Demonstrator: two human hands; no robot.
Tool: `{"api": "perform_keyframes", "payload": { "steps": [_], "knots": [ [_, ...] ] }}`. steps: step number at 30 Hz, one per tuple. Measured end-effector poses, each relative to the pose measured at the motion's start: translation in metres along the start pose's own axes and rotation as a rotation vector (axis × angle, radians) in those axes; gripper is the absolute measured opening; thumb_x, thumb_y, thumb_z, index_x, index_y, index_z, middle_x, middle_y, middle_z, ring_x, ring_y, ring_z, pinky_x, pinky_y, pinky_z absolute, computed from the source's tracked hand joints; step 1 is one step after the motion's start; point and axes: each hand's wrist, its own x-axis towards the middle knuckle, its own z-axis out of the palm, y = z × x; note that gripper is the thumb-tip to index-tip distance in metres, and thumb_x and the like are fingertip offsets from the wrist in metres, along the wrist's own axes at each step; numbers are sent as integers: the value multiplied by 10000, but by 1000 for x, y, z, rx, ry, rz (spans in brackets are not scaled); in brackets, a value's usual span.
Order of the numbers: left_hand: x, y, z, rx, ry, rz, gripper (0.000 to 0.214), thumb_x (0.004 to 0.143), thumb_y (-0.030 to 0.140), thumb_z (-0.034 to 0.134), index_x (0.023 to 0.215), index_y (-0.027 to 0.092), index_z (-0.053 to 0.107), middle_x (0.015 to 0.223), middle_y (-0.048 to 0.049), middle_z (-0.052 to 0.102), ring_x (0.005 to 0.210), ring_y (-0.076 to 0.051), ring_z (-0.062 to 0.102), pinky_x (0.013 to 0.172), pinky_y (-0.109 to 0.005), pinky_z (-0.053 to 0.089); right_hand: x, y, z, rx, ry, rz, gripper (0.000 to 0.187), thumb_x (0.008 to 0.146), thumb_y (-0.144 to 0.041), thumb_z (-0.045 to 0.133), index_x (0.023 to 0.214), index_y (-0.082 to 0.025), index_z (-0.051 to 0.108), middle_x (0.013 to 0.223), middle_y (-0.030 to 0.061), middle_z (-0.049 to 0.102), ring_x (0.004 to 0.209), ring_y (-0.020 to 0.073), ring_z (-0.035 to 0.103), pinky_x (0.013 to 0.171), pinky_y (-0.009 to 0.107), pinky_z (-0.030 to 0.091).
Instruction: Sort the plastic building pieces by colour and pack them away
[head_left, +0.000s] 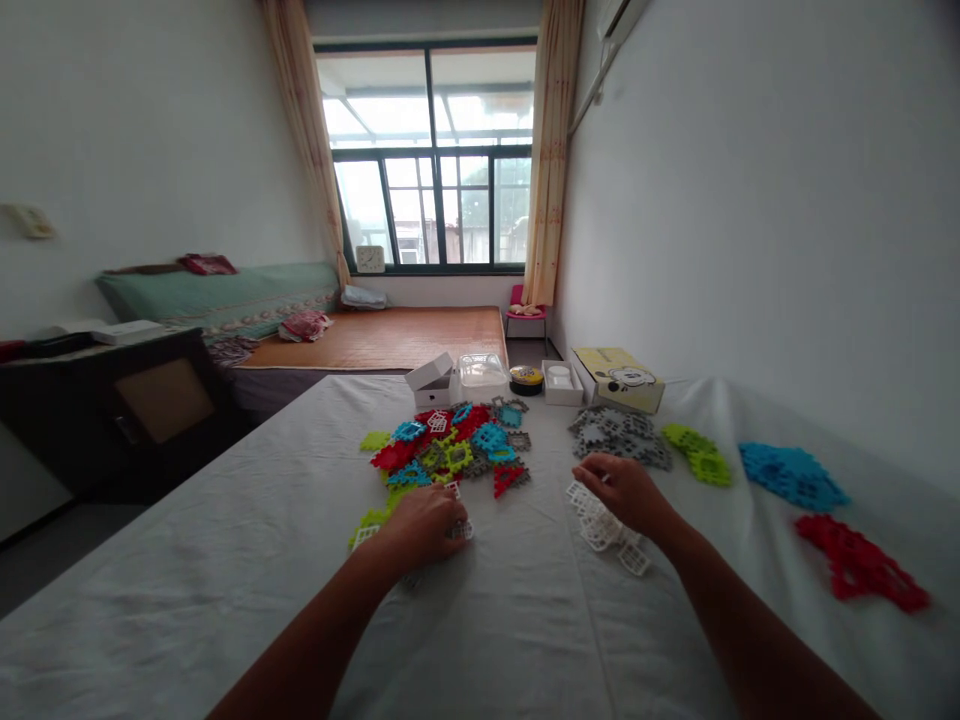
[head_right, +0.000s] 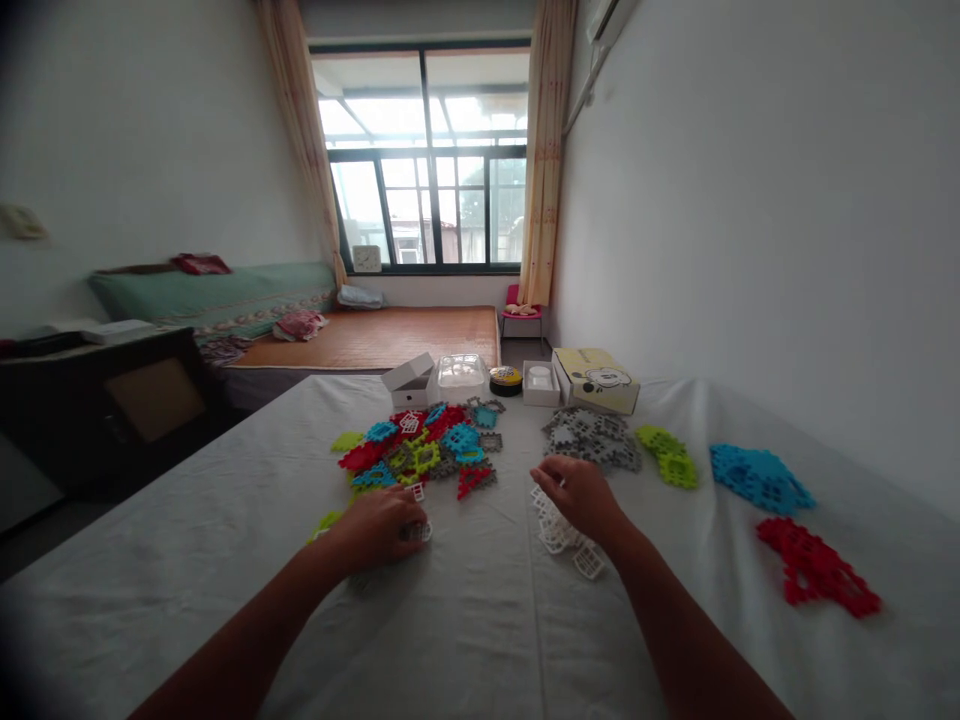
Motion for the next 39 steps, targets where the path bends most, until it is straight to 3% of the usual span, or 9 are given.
{"api": "perform_keyframes", "payload": {
  "steps": [4, 9, 16, 19, 24, 28, 33, 39],
  "knots": [
    [2, 9, -3, -17, 89, 3, 199, 852, 246, 523, 789, 215, 709, 838, -57, 667, 828, -193, 609, 720, -270, 446, -5, -20, 14, 97, -31, -36, 292, 875, -423, 482, 763, -193, 622, 645, 4, 622, 589, 134, 557, 581, 239, 412],
    [7, 22, 1, -403, 309, 44, 241, 899, 316, 505, 858, 218, 721, 830, -25, 643, 745, -126, 590, 695, -214, 435, -16, -59, 41, 331, -210, -131, 177, 823, -344, 599, 946, -216, 600, 792, 4, 669, 674, 133, 608, 627, 237, 461],
    [11, 38, 4, -950, 292, -26, 267, 825, 380, 607, 782, 132, 696, 654, -17, 624, 565, -109, 587, 552, -200, 453, -22, -80, 49, 410, -174, -155, 104, 827, -296, 592, 865, -203, 563, 807, 10, 647, 727, 134, 600, 646, 242, 467],
    [8, 36, 0, -1079, 166, -22, 278, 821, 387, 608, 858, 123, 687, 640, -20, 648, 586, -120, 609, 579, -211, 477, -21, -77, 42, 384, -197, -179, 74, 835, -276, 571, 838, -203, 562, 765, -2, 635, 690, 125, 581, 643, 241, 459],
    [-11, -7, -21, -812, -192, 166, 356, 754, 395, 695, 1063, 220, 677, 989, -38, 697, 824, -160, 635, 723, -232, 487, -13, -38, 3, 231, -247, -166, 110, 852, -269, 513, 830, -193, 591, 751, 5, 640, 666, 124, 560, 636, 243, 442],
    [-22, -40, -26, -480, -181, 146, 494, 623, 372, 802, 1085, 260, 668, 1111, -36, 643, 1004, -229, 587, 878, -292, 447, -10, 3, -25, 110, -341, -73, 186, 843, -342, 525, 807, -190, 626, 715, 6, 640, 651, 132, 555, 607, 239, 424],
    [-20, -43, -17, -348, -232, 161, 679, 523, 317, 857, 1154, 267, 611, 1227, -49, 553, 1106, -260, 521, 941, -323, 422, -9, 10, -18, 2, -315, -75, 280, 865, -405, 485, 787, -189, 644, 721, 17, 656, 654, 140, 563, 617, 250, 407],
    [-19, -41, -22, -387, -208, 99, 348, 618, 211, 778, 952, 218, 682, 1006, -31, 633, 919, -211, 591, 805, -279, 458, -7, -6, 1, 21, -266, -104, 268, 864, -392, 499, 783, -182, 644, 703, 16, 651, 632, 129, 562, 605, 239, 406]
  ]
}}
